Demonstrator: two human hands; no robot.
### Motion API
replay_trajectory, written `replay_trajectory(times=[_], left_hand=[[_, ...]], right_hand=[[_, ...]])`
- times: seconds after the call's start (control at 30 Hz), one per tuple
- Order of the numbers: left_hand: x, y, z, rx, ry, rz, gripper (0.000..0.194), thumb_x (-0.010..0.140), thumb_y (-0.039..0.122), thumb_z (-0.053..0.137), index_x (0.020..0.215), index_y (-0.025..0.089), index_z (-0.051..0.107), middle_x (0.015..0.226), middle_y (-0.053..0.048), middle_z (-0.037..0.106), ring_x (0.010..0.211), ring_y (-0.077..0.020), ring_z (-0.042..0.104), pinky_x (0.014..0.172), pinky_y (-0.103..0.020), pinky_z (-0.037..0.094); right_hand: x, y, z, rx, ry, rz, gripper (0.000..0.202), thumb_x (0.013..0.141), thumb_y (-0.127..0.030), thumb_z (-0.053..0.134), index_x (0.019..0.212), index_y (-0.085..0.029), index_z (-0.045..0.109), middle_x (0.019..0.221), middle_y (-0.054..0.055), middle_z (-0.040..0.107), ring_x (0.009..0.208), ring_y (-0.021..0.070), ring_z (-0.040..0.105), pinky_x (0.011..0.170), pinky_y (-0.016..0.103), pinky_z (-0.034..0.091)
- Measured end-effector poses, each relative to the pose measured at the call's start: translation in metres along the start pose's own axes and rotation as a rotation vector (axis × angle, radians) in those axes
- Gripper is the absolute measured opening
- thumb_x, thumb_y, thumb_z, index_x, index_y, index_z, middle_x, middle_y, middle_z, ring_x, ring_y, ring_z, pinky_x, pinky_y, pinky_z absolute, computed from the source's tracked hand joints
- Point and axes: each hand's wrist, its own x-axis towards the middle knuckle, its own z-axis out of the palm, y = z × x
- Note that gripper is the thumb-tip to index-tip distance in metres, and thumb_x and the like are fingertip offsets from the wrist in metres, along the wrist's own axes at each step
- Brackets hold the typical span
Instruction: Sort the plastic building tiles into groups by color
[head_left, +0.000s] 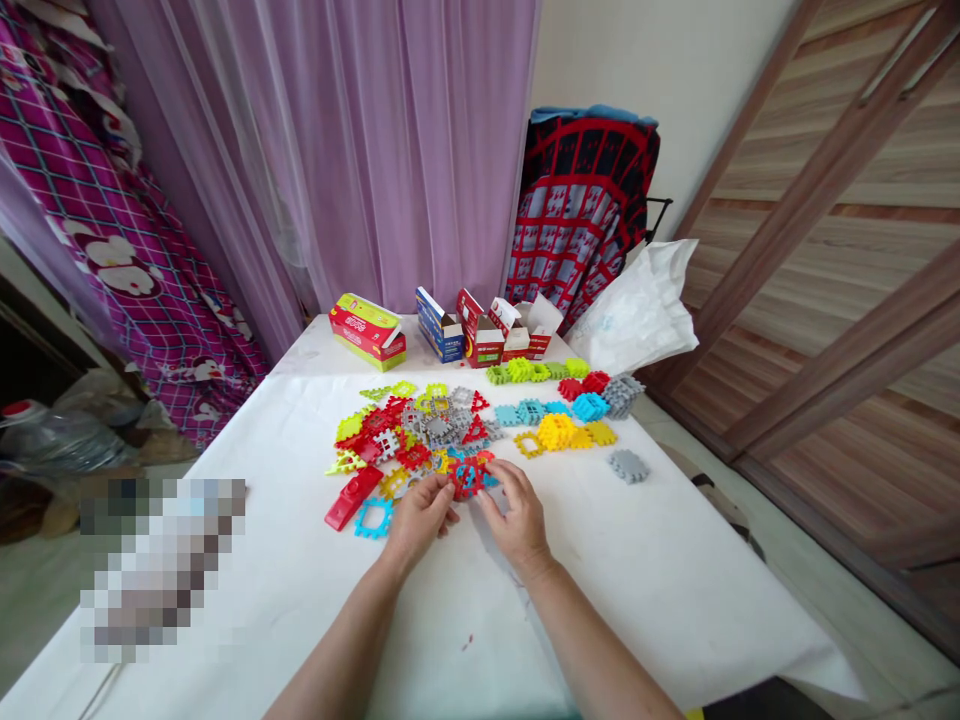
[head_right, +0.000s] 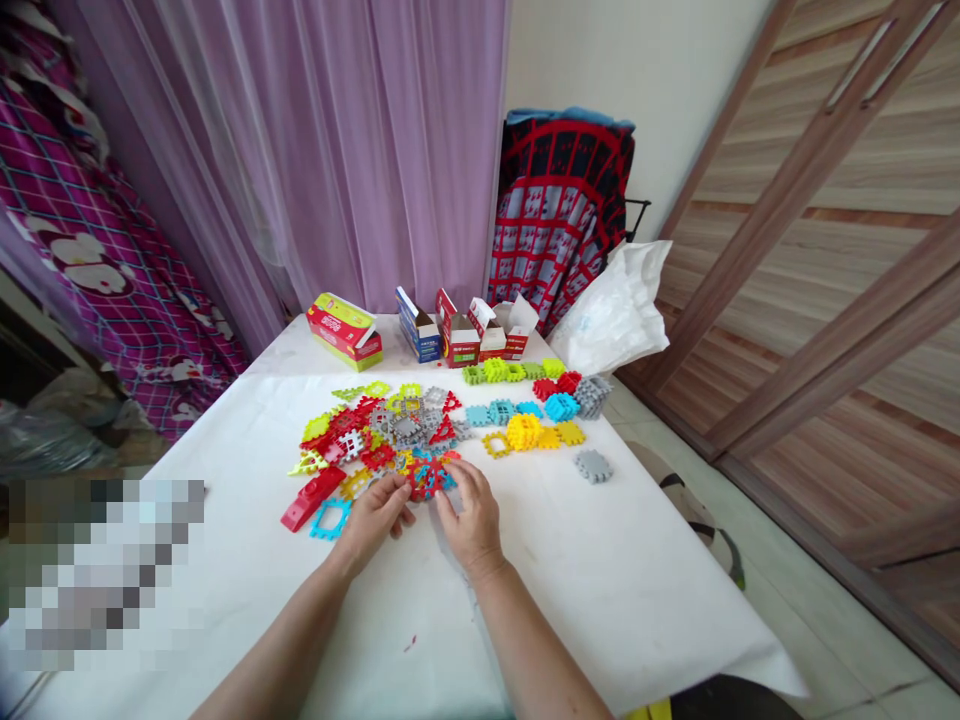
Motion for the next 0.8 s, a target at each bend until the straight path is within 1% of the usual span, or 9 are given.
replay_trajectory(times=[0.03,0.1,0.17,0.27,0.43,0.5,0.63,0.73,0.8], left_hand=[[0.0,0.001,0.001,0.001,0.014,-0.006,0.034,0.073,0.054,0.061,0.076,0.02,0.056,0.056,0.003,0.061,0.042,-0.0084,0.051,0.037,-0.018,0.037],[0.0,0.002,0.003,0.006,0.038,-0.023,0.033,0.071,0.053,0.061,0.075,0.021,0.056,0.063,0.002,0.064,0.045,-0.0088,0.054,0.037,-0.018,0.038],[-0.001,0.004,0.005,0.019,0.048,-0.043,0.032,0.07,0.052,0.06,0.074,0.021,0.056,0.066,0.001,0.065,0.046,-0.0092,0.056,0.037,-0.018,0.038],[-0.002,0.007,0.005,0.049,0.032,-0.054,0.031,0.069,0.051,0.06,0.073,0.021,0.056,0.062,0.002,0.063,0.047,-0.0098,0.057,0.037,-0.018,0.039],[-0.004,0.008,0.006,0.08,0.04,-0.024,0.029,0.071,0.049,0.058,0.073,0.02,0.057,0.057,0.004,0.059,0.047,-0.0107,0.057,0.037,-0.018,0.039],[-0.004,0.008,0.007,0.085,0.045,-0.026,0.028,0.071,0.048,0.058,0.073,0.02,0.057,0.054,0.004,0.057,0.046,-0.0112,0.057,0.037,-0.018,0.039],[-0.005,0.008,0.007,0.036,0.054,-0.041,0.031,0.071,0.05,0.06,0.074,0.02,0.058,0.052,0.005,0.056,0.044,-0.0108,0.055,0.037,-0.018,0.039],[-0.006,0.008,0.006,-0.02,0.059,-0.024,0.036,0.073,0.055,0.059,0.078,0.019,0.059,0.064,0.001,0.063,0.047,-0.01,0.056,0.037,-0.018,0.039],[-0.006,0.008,0.005,-0.054,0.072,-0.012,0.042,0.076,0.059,0.057,0.081,0.018,0.061,0.07,-0.002,0.066,0.049,-0.0101,0.057,0.037,-0.017,0.04]], right_hand=[[0.002,0.0,-0.002,-0.034,-0.012,-0.028,0.036,0.088,-0.024,0.054,0.124,-0.021,0.058,0.124,0.012,0.06,0.115,0.0246,0.056,0.097,0.043,0.049],[0.006,0.001,-0.006,-0.088,-0.098,-0.104,0.041,0.088,-0.021,0.054,0.128,-0.022,0.056,0.132,0.011,0.056,0.12,0.0256,0.052,0.102,0.045,0.045],[0.014,0.003,-0.012,-0.119,-0.235,-0.188,0.04,0.085,-0.016,0.054,0.125,-0.023,0.059,0.131,0.009,0.057,0.12,0.0255,0.052,0.102,0.045,0.045],[0.031,0.003,-0.022,-0.152,-0.43,-0.272,0.037,0.08,-0.01,0.057,0.114,-0.024,0.064,0.127,0.008,0.06,0.117,0.0251,0.053,0.099,0.044,0.047],[0.06,-0.007,-0.035,-0.204,-0.699,-0.346,0.037,0.077,-0.015,0.067,0.112,-0.021,0.061,0.131,0.01,0.056,0.118,0.0266,0.053,0.096,0.044,0.048],[0.065,-0.013,-0.035,-0.223,-0.741,-0.356,0.036,0.077,-0.018,0.07,0.111,-0.021,0.06,0.129,0.01,0.058,0.116,0.0273,0.054,0.093,0.044,0.049],[0.065,-0.017,-0.031,-0.23,-0.721,-0.293,0.04,0.076,-0.02,0.07,0.114,-0.018,0.058,0.119,0.011,0.064,0.107,0.0269,0.059,0.087,0.041,0.05],[0.077,-0.002,-0.031,-0.205,-0.725,-0.275,0.056,0.077,-0.023,0.068,0.129,-0.018,0.05,0.116,0.011,0.065,0.104,0.0258,0.061,0.088,0.04,0.049],[0.098,0.019,-0.032,-0.225,-0.707,-0.263,0.06,0.079,-0.026,0.066,0.135,-0.019,0.046,0.123,0.012,0.062,0.109,0.0258,0.059,0.092,0.04,0.047]])
